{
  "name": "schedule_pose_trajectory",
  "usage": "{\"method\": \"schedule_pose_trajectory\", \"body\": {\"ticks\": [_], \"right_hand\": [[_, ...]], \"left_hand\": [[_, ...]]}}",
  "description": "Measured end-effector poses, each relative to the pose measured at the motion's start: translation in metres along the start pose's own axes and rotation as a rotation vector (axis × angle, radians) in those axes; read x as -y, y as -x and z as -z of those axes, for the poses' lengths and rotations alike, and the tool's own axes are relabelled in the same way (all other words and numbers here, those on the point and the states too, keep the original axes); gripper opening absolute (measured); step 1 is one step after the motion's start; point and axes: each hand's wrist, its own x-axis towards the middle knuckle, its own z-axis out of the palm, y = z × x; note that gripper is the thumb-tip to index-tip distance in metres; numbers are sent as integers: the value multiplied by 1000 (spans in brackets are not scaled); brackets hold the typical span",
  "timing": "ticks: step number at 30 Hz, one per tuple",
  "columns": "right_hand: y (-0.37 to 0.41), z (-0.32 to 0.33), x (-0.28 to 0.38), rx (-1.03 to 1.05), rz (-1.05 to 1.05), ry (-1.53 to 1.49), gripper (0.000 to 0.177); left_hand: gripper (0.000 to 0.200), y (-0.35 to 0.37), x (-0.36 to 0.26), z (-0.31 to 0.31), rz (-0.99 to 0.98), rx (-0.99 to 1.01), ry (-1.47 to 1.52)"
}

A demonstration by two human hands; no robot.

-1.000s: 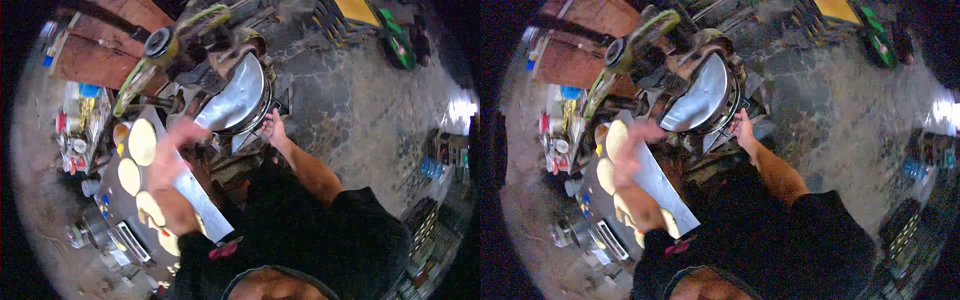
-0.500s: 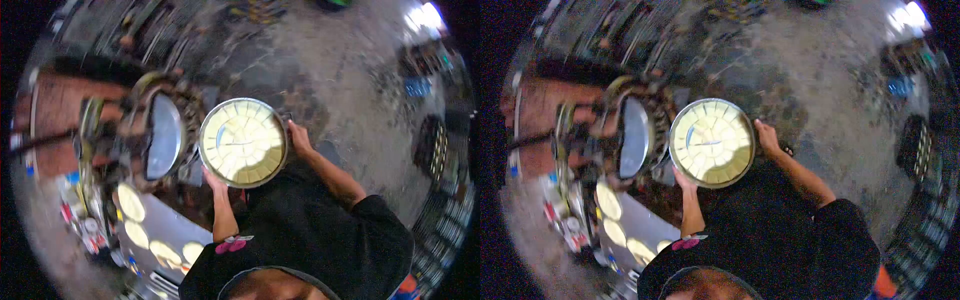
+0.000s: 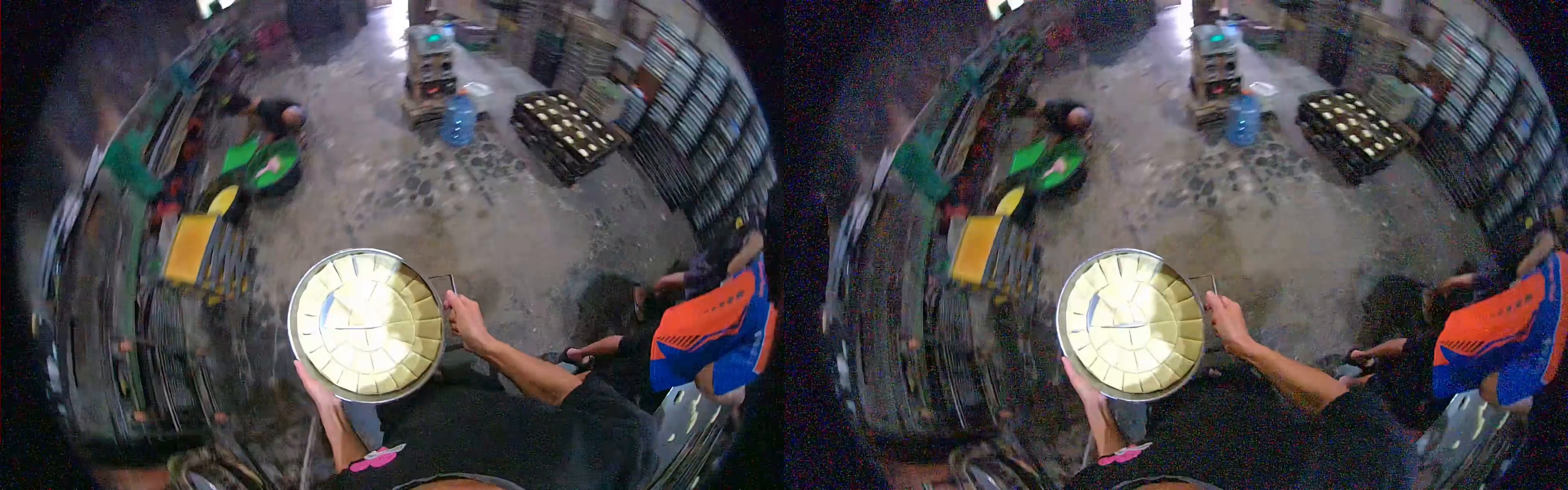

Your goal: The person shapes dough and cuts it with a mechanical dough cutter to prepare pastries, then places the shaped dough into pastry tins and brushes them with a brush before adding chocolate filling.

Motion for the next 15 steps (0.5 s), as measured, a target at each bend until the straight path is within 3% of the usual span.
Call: {"method": "schedule_pose_trajectory", "body": {"ticks": [2, 4, 6, 10, 12, 15], "right_hand": [[44, -11, 2, -81, -23, -135, 40], [55, -35, -12, -144, -35, -233, 35], [77, -55, -26, -307, -3, -245, 29], [60, -93, -117, -519, 113, -172, 22], [69, -112, -150, -580, 117, -208, 20], [108, -168, -181, -787, 138, -334, 18]], "left_hand": [[66, 0, -14, 2, 105, 20, 54], [65, -50, -7, 34, 173, 70, 20], [65, -77, -9, 46, 238, 222, 9], [64, -157, 10, 79, 351, 367, -91], [64, -150, -5, 70, 287, 361, -316], [63, -175, -22, 89, 475, 522, -296]]}}
